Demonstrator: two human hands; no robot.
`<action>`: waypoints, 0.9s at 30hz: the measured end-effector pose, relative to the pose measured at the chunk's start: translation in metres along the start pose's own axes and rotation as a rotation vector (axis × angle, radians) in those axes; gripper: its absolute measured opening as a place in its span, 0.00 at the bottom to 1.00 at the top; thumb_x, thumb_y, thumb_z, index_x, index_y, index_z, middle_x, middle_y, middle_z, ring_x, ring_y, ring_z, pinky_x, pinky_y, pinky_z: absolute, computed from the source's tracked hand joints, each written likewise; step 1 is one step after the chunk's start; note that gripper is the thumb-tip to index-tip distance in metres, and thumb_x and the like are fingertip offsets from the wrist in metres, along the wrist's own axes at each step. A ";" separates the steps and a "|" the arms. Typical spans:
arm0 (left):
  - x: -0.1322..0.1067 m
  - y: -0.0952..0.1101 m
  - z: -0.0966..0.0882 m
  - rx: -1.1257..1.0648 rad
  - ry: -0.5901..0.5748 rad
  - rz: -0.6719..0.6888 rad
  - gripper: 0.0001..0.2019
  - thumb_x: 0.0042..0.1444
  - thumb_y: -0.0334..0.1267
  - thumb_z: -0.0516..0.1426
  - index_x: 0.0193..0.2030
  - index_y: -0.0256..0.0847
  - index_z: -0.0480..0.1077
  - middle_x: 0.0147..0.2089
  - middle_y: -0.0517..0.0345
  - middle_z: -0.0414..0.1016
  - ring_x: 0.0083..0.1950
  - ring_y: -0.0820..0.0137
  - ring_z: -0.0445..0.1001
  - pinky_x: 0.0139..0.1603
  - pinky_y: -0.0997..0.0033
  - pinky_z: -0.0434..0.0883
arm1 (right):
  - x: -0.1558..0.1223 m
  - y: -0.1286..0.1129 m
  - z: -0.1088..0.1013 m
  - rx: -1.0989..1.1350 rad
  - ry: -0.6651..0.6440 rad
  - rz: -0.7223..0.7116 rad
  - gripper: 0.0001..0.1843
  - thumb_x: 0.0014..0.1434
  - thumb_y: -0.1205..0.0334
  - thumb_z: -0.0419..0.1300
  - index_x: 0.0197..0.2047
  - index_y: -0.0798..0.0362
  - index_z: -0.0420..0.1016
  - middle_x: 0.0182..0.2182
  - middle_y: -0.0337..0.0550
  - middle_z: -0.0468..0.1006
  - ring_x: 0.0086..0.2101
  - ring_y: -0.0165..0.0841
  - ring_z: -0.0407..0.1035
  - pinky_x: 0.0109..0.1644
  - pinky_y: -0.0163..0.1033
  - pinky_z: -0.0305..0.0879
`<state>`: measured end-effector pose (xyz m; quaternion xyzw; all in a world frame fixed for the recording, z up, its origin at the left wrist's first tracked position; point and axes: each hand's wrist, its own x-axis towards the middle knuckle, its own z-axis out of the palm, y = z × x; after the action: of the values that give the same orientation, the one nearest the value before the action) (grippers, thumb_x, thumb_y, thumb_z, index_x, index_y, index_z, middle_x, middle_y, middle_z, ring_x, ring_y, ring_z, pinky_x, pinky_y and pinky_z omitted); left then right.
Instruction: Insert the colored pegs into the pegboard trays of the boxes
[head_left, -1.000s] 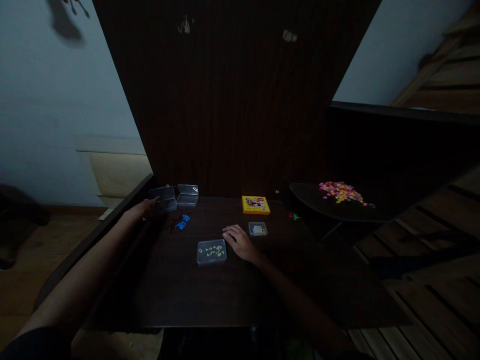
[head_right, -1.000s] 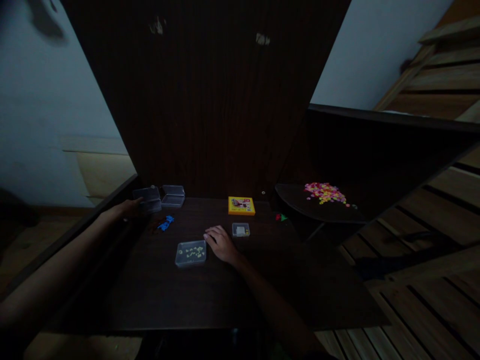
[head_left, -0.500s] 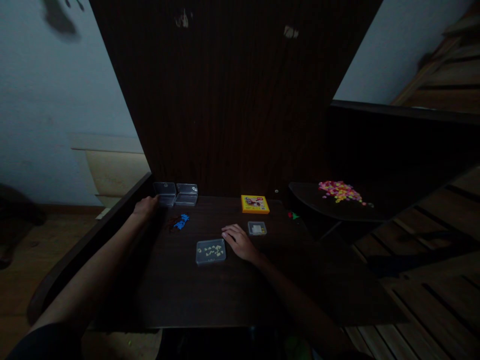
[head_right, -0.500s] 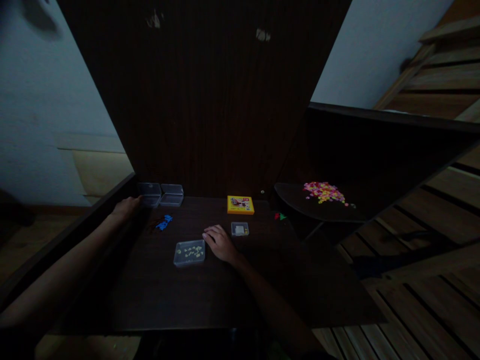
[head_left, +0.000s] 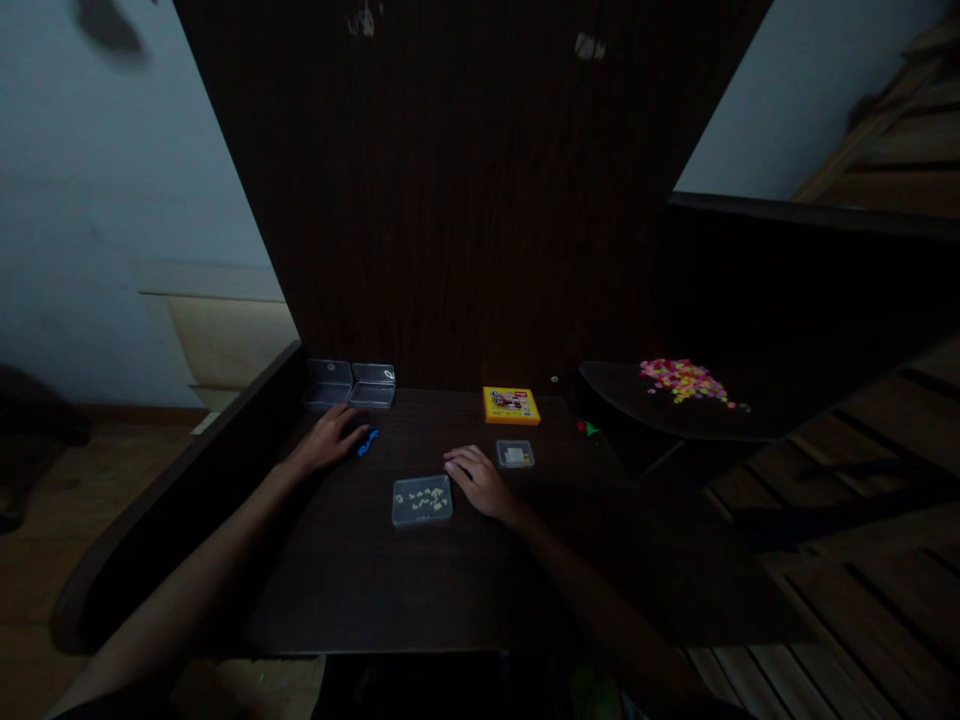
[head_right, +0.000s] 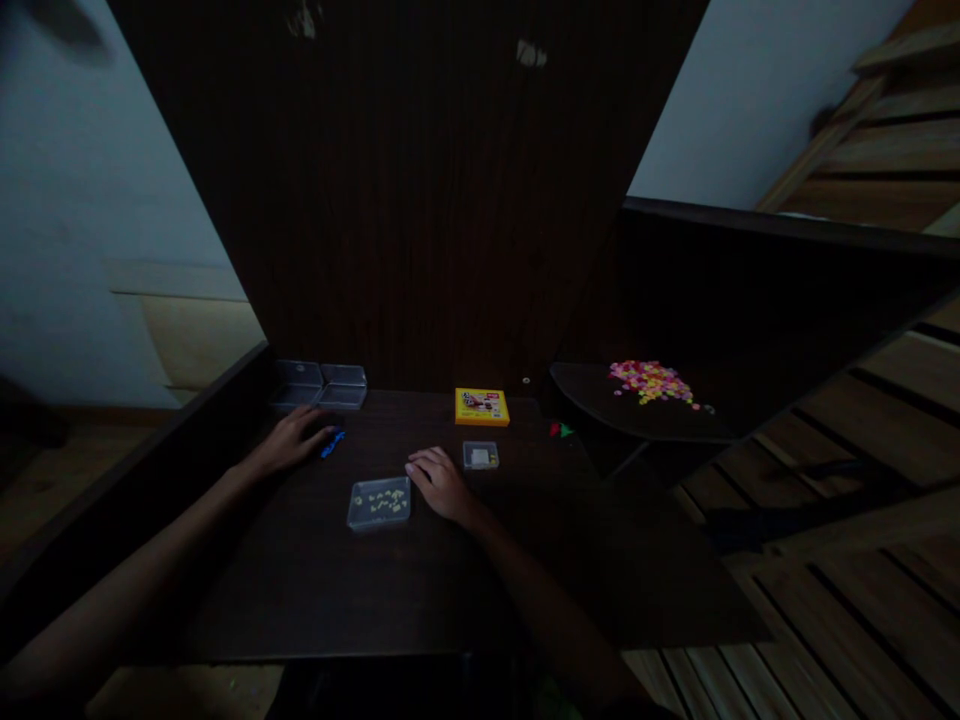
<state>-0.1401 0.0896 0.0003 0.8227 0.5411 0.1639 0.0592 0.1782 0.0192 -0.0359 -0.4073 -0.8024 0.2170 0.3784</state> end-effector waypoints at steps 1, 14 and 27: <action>-0.004 0.003 0.006 -0.052 0.012 0.027 0.27 0.62 0.53 0.47 0.60 0.36 0.65 0.59 0.44 0.69 0.61 0.59 0.67 0.64 0.58 0.63 | 0.000 0.000 0.000 -0.002 -0.004 0.004 0.16 0.68 0.56 0.50 0.39 0.50 0.78 0.44 0.45 0.78 0.48 0.35 0.68 0.56 0.45 0.63; -0.004 0.015 0.027 -0.204 -0.002 0.030 0.34 0.60 0.61 0.43 0.56 0.33 0.70 0.61 0.42 0.70 0.65 0.57 0.65 0.66 0.56 0.61 | -0.006 -0.015 -0.008 0.100 -0.081 -0.028 0.12 0.62 0.56 0.58 0.46 0.51 0.75 0.48 0.47 0.77 0.51 0.36 0.67 0.58 0.47 0.62; -0.004 0.024 0.026 -0.298 0.262 0.031 0.26 0.56 0.50 0.53 0.57 0.36 0.66 0.55 0.45 0.73 0.55 0.57 0.72 0.58 0.55 0.69 | -0.011 -0.047 -0.004 -0.126 -0.317 -0.224 0.35 0.53 0.53 0.65 0.61 0.55 0.63 0.57 0.52 0.69 0.57 0.39 0.60 0.62 0.46 0.57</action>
<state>-0.1119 0.0780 -0.0180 0.7846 0.5012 0.3490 0.1069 0.1622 -0.0166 -0.0067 -0.2990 -0.9042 0.1841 0.2430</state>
